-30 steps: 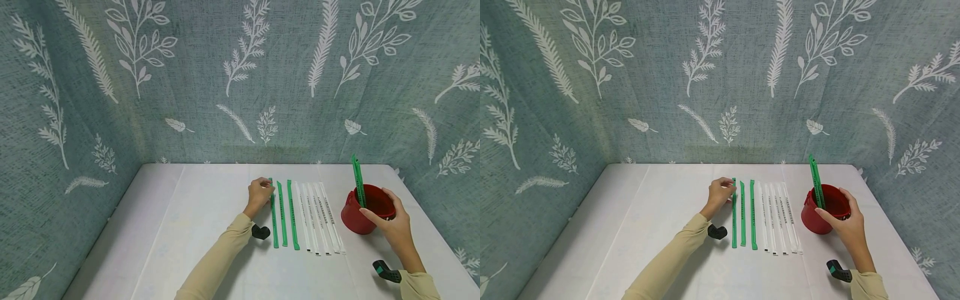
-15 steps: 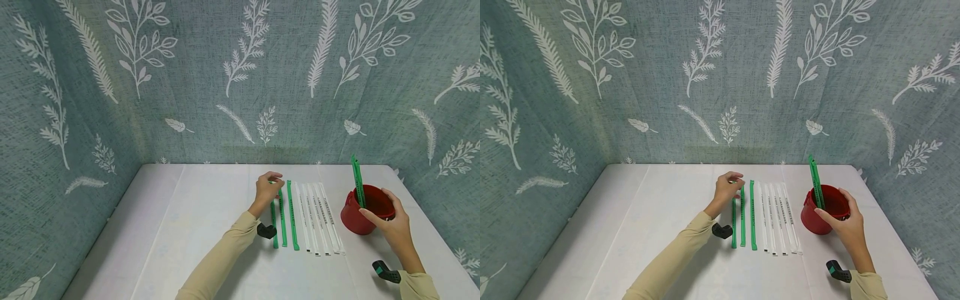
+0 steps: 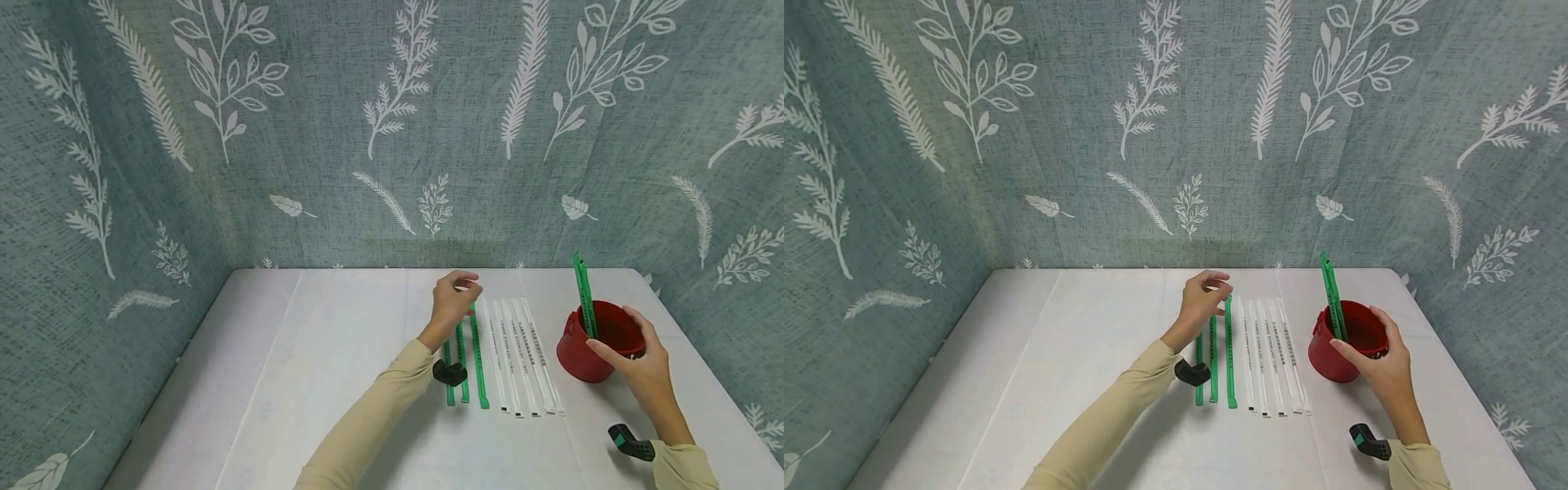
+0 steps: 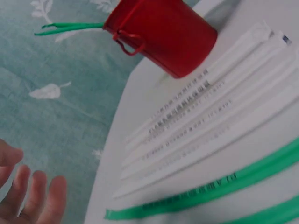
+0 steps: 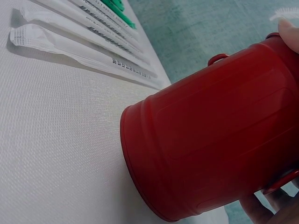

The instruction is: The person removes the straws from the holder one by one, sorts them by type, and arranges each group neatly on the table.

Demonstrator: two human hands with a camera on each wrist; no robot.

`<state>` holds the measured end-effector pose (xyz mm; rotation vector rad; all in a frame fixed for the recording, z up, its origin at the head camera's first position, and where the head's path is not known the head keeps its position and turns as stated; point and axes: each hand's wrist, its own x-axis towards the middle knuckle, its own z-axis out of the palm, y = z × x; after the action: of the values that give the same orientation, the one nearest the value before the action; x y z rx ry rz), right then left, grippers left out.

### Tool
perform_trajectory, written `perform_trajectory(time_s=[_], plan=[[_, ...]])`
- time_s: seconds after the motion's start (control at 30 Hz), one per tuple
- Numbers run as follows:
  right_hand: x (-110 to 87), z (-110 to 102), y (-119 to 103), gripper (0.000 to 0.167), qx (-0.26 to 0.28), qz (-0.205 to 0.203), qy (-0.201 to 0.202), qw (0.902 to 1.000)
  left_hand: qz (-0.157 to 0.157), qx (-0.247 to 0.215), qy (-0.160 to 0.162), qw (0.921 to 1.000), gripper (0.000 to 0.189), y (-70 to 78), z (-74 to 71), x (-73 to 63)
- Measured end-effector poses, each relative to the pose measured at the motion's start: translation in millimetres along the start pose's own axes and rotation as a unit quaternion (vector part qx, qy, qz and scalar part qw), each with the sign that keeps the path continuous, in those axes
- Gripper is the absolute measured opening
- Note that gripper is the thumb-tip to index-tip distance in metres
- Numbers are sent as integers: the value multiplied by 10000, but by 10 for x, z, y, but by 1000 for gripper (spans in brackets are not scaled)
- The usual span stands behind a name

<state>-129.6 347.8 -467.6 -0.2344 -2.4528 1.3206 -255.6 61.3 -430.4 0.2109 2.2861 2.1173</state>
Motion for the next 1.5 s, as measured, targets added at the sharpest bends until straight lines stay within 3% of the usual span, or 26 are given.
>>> perform_trajectory(time_s=[0.53,1.03,1.5], plan=[[-16,-10,-11,83,6,-3,9,10000,209,-621,-318,9973,15,264,319,-69],[16,3,-17,82,39,-16,-18,10000,369,-962,-436,9937,19,384,622,-73],[24,9,17,84,38,21,-15,10000,226,-1347,-532,9892,22,450,902,-154]])
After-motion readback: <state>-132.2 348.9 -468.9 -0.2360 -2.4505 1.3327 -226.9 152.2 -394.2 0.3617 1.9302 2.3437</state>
